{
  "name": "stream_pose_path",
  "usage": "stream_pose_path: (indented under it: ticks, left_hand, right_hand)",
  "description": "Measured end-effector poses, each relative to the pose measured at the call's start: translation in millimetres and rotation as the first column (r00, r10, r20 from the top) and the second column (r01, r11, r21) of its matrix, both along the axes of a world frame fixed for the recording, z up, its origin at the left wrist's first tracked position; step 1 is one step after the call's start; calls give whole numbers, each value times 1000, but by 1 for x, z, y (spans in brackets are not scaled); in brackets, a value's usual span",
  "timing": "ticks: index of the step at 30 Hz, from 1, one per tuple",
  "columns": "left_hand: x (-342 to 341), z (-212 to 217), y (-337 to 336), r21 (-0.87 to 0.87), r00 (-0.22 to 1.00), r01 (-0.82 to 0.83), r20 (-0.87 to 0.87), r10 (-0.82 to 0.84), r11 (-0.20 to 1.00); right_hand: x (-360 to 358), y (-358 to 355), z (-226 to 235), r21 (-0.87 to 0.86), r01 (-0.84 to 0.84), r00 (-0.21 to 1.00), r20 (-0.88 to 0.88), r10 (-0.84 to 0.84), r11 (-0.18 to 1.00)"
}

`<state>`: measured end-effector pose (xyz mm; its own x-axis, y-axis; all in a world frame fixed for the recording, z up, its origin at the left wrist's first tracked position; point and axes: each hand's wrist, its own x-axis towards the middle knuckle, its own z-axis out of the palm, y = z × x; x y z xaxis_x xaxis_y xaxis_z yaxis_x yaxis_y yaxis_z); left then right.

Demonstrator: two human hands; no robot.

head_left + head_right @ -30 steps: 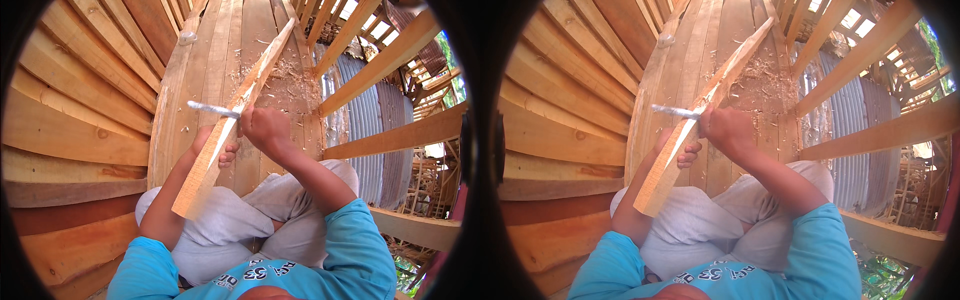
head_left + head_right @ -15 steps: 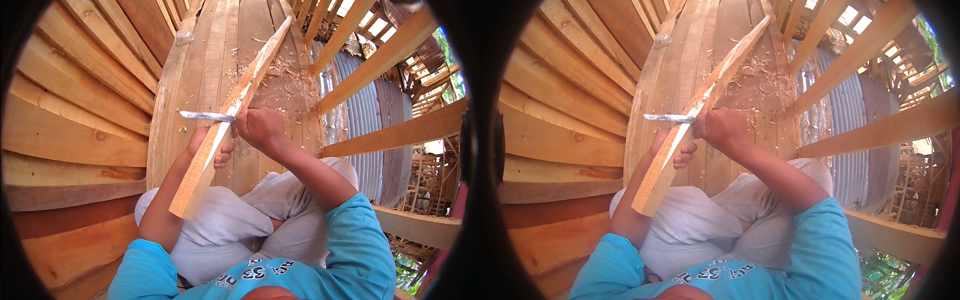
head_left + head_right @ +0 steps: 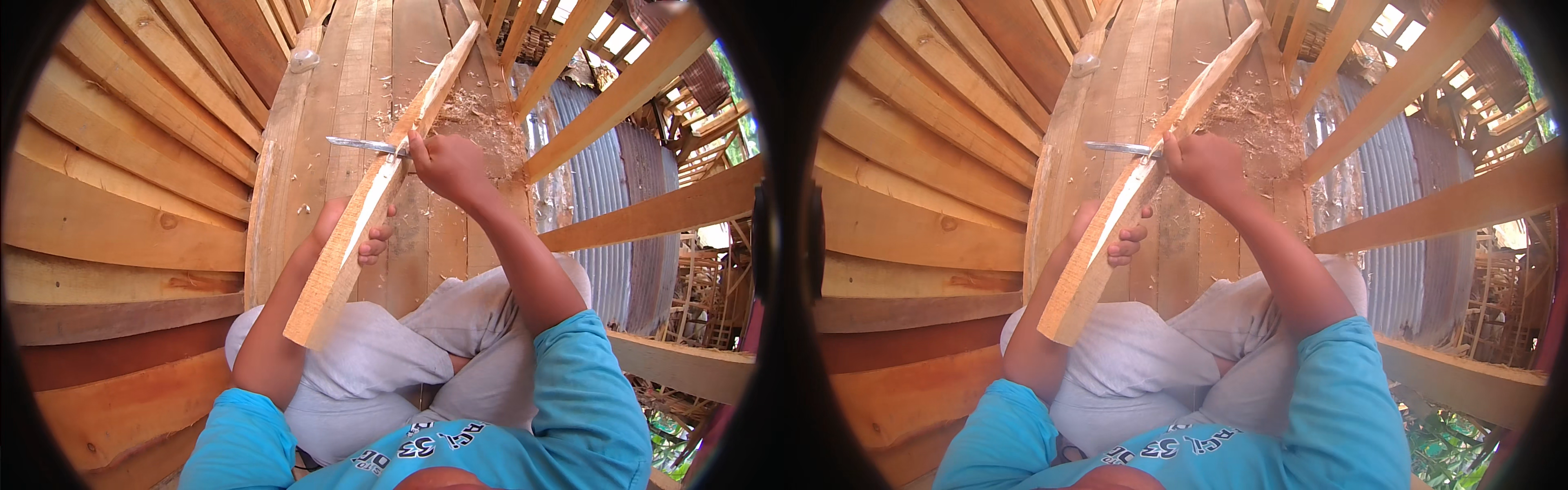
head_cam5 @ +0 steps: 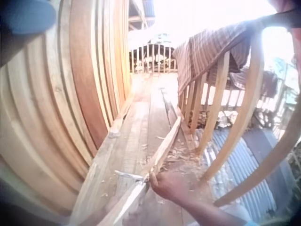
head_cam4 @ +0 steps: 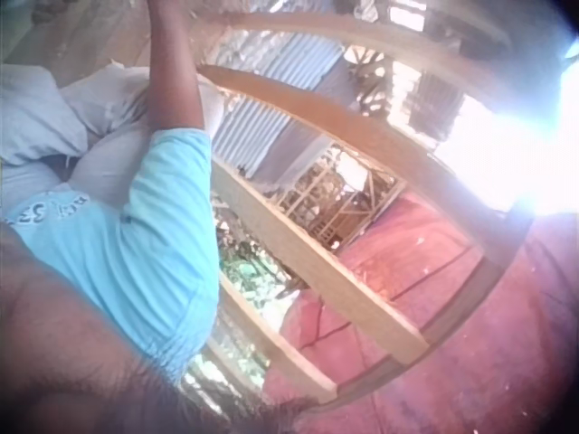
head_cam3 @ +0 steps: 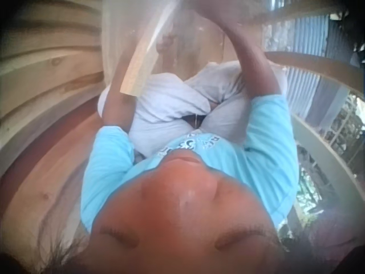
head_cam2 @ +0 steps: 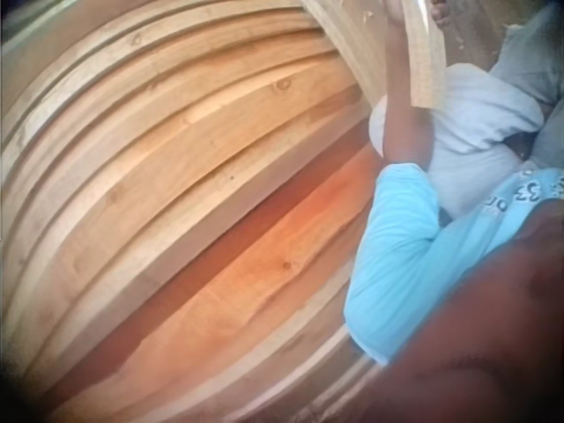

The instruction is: The person sits cross-legged on a wooden floor and uses a knife to carve a small rectangular piece of wood. They repeatedly shave thin layers off the wood, creating wood shavings that accumulate on the floor.

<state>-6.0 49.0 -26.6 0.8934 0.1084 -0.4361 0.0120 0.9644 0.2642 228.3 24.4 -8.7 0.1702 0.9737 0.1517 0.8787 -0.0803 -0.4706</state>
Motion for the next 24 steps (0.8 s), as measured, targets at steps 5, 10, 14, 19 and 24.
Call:
stream_pose_path:
  ticks: [5, 10, 14, 19, 24]
  left_hand:
    - [-5, -2, -4, 121, 998, 40, -52, -34, 992]
    - [-1, 4, -7, 45, 999, 18, -48, -16, 999]
    - [-10, 1, -6, 43, 1000, 2, -23, -1, 999]
    - [-8, 5, -4, 61, 999, -10, -45, 13, 998]
    - [-5, 2, -4, 81, 999, 31, -25, -29, 996]
  right_hand:
    - [30, 1, 4, -351, -604, 670, -709, 218, 715]
    - [33, 1, 6, -350, -561, 733, -631, 254, 750]
    - [-10, -14, 30, -311, -333, 942, -158, 297, 890]
    - [-20, -16, -3, 70, 97, 981, 162, -107, 993]
    - [-32, -28, -2, 167, 142, 979, 123, -164, 976]
